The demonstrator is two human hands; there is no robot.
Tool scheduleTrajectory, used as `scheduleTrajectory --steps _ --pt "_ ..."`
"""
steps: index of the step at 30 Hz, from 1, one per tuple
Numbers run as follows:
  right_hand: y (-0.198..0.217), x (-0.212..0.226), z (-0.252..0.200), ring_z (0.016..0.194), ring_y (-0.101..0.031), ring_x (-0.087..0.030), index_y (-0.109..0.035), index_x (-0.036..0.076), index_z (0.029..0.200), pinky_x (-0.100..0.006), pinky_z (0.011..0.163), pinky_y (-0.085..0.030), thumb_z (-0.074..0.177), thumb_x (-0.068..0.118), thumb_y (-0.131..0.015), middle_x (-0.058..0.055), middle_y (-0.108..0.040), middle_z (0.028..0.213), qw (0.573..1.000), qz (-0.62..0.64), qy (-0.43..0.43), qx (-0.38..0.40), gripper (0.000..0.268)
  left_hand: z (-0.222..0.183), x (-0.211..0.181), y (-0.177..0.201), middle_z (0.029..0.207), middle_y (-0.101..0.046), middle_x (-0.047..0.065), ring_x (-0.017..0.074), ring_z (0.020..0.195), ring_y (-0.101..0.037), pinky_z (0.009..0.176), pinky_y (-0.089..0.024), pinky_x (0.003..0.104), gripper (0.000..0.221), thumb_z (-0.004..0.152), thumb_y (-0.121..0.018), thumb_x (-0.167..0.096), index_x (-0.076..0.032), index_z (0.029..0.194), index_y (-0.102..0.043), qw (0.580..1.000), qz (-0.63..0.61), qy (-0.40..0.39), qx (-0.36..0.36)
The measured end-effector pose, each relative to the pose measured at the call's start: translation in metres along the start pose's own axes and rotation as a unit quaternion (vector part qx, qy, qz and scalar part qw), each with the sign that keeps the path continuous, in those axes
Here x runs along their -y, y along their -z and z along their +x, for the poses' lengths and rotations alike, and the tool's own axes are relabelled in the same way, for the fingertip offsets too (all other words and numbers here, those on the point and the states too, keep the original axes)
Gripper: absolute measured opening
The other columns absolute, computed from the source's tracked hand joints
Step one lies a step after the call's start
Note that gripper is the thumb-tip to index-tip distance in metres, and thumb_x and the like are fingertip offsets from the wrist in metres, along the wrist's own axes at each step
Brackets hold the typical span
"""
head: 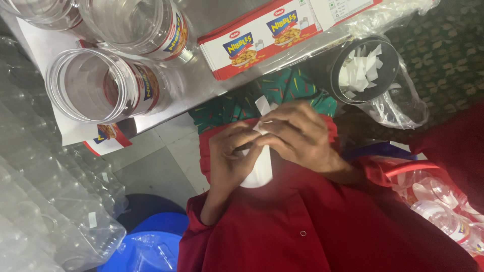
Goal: The person picks up clear plastic jars and applies adhesive labels to their sides by hand.
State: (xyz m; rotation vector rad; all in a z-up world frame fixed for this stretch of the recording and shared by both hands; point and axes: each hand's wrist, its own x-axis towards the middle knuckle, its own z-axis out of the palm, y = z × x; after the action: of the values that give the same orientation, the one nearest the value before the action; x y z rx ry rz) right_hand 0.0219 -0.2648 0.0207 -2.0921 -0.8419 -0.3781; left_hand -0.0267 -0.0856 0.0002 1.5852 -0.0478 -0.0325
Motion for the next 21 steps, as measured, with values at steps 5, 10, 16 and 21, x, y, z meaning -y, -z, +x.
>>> scheduleTrajectory --steps 5,10,16,21 --pt "-0.020 -0.006 -0.014 0.083 -0.066 -0.023 -0.073 0.004 0.099 -0.033 0.068 -0.051 0.087 0.007 -0.085 -0.008 -0.073 0.102 0.998 -0.051 0.021 -0.028 0.017 0.002 -0.008 -0.001 0.078 -0.066 0.007 0.0130 0.066 -0.062 0.061 -0.047 0.027 0.008 0.091 -0.075 -0.004 -0.003 0.098 -0.079 0.995 0.093 0.016 0.009" --pt "-0.012 -0.019 -0.032 0.080 -0.068 -0.020 -0.064 0.004 0.094 -0.029 0.063 -0.051 0.100 0.003 -0.069 -0.007 -0.069 0.093 0.986 0.129 -0.106 -0.018 0.008 0.005 -0.010 -0.006 0.081 -0.068 0.008 0.0138 0.067 -0.065 0.061 -0.049 0.028 0.008 0.092 -0.075 -0.006 0.000 0.098 -0.073 0.998 0.050 -0.007 0.043" --pt "0.030 -0.083 -0.048 0.074 -0.059 -0.014 -0.059 -0.002 0.096 -0.027 0.066 -0.049 0.116 0.003 -0.055 -0.012 -0.065 0.090 0.901 0.231 -0.216 -0.295 0.021 0.002 -0.005 -0.002 0.074 -0.059 0.006 0.0110 0.062 -0.055 0.057 -0.041 0.026 0.010 0.087 -0.079 -0.002 0.002 0.089 -0.069 0.999 0.046 -0.009 0.027" --pt "0.088 -0.080 -0.043 0.090 -0.067 -0.025 -0.068 -0.005 0.106 -0.037 0.075 -0.056 0.103 -0.012 -0.053 -0.018 -0.068 0.100 0.947 -0.026 -0.209 -0.243 0.017 0.003 -0.002 -0.001 0.074 -0.056 0.002 0.0053 0.066 -0.050 0.059 -0.038 0.023 0.011 0.088 -0.079 -0.001 0.001 0.088 -0.068 0.997 0.027 0.049 0.056"
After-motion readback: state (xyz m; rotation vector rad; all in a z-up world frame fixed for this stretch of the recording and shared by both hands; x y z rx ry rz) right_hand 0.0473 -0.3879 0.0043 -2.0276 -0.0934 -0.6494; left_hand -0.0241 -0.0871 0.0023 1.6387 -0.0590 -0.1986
